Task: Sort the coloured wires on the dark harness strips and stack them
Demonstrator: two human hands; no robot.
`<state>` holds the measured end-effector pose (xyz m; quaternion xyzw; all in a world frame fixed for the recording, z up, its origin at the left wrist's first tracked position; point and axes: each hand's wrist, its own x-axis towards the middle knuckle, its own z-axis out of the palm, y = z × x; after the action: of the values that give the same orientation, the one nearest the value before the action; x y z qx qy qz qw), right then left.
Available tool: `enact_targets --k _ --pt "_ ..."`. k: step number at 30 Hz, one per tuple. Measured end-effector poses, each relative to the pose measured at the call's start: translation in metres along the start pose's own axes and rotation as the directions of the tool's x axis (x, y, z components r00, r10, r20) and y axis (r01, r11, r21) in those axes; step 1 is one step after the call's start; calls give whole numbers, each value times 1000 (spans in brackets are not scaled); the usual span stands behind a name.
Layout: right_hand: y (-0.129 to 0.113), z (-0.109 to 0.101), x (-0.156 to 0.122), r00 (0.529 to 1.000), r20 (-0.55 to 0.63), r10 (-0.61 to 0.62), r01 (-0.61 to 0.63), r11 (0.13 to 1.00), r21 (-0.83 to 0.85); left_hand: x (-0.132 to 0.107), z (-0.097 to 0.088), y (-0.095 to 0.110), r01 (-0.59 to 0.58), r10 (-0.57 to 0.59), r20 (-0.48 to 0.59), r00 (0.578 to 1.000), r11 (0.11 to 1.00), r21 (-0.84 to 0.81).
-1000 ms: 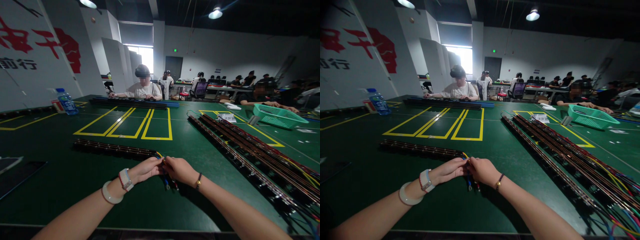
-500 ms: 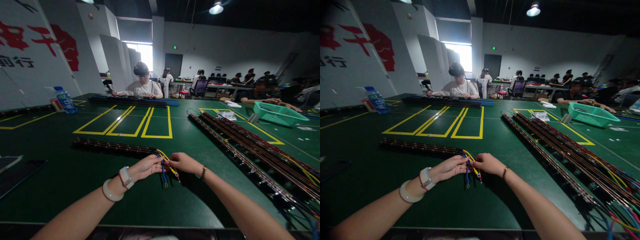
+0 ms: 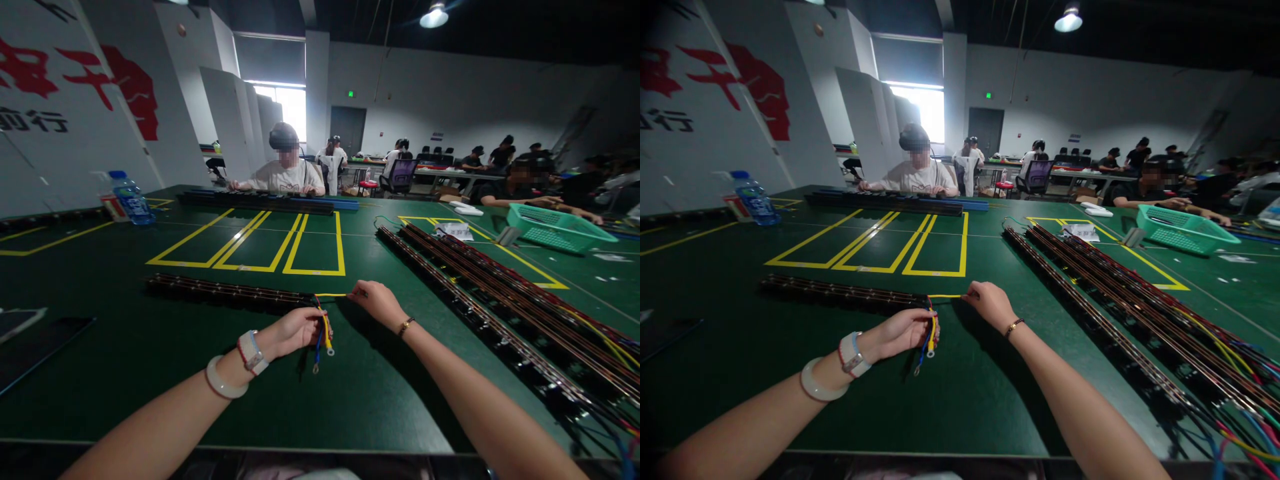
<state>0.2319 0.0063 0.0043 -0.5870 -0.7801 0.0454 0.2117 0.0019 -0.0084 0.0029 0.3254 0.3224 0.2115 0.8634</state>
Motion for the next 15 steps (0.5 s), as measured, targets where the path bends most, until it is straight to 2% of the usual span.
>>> enact_targets --k 4,9,12,15 --pt "1 11 10 999 -20 -43 40 994 -101 -1 1 2 15 -15 32 999 1000 13" --pt "3 15 10 992 -27 -121 114 977 -179 1 -1 0 -10 10 15 1000 1000 11" --pt "3 10 2 975 -24 -221 211 953 -216 2 -4 -1 -22 21 19 1000 999 46" --pt "1 0 -8 922 -1 -388 384 911 -150 5 -6 -3 -31 30 21 999 998 57"
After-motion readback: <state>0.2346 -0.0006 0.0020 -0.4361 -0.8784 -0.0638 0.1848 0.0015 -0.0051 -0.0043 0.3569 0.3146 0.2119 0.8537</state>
